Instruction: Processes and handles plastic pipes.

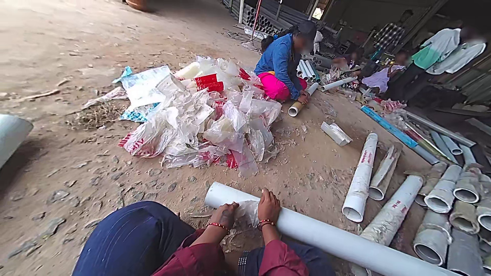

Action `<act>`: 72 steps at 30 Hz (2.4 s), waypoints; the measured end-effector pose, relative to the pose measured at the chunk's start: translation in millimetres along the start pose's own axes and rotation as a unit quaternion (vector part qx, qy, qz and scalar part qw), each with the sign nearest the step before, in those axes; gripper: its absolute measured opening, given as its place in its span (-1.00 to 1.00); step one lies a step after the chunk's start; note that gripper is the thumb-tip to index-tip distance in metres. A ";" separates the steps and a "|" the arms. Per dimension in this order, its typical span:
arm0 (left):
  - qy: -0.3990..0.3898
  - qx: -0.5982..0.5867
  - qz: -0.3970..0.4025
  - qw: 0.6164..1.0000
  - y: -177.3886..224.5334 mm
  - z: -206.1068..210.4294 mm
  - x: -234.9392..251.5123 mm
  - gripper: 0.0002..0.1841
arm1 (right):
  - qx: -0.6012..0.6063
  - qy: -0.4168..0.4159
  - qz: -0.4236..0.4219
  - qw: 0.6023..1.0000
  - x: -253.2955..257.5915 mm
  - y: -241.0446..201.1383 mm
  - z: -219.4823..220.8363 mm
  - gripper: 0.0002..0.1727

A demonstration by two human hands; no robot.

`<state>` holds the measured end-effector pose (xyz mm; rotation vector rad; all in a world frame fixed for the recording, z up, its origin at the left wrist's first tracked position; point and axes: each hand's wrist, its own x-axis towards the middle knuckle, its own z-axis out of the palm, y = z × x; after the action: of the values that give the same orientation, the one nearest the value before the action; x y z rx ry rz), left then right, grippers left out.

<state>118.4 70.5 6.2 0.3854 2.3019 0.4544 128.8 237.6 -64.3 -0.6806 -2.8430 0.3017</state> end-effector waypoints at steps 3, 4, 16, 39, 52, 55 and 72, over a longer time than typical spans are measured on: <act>-0.010 0.019 0.004 1.000 6.9 3.8 -10.3 -0.53 | -0.008 -0.015 0.013 1.000 2.4 -0.8 -0.8 -0.60; -0.010 0.022 0.008 1.000 8.5 4.4 -13.7 -0.54 | -0.011 -0.036 0.025 0.999 4.9 -2.0 -3.6 -0.59; 0.088 0.043 0.151 0.984 -8.2 4.6 47.2 0.06 | 0.038 0.068 -0.027 0.997 -2.7 2.7 -1.6 -0.68; 0.161 -0.174 0.122 0.964 1.4 34.0 25.5 -0.59 | -0.026 -0.037 0.060 0.997 0.2 -2.4 -10.6 -0.60; 0.104 -0.062 0.226 0.967 12.5 20.2 73.2 0.04 | -0.011 -0.147 0.096 0.984 25.7 -3.8 -24.1 -0.58; 0.099 0.029 0.244 0.964 16.5 27.7 74.4 -0.30 | 0.019 -0.073 0.071 0.995 12.7 1.8 -23.0 -0.61; -0.040 -0.092 0.362 0.927 49.7 35.9 -31.4 -0.66 | -0.029 -0.147 0.107 0.983 22.2 3.4 -26.3 -0.54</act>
<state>172.4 109.7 23.3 1.1435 1.9531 0.9820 117.2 254.9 -36.7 -1.0364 -3.0674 0.3837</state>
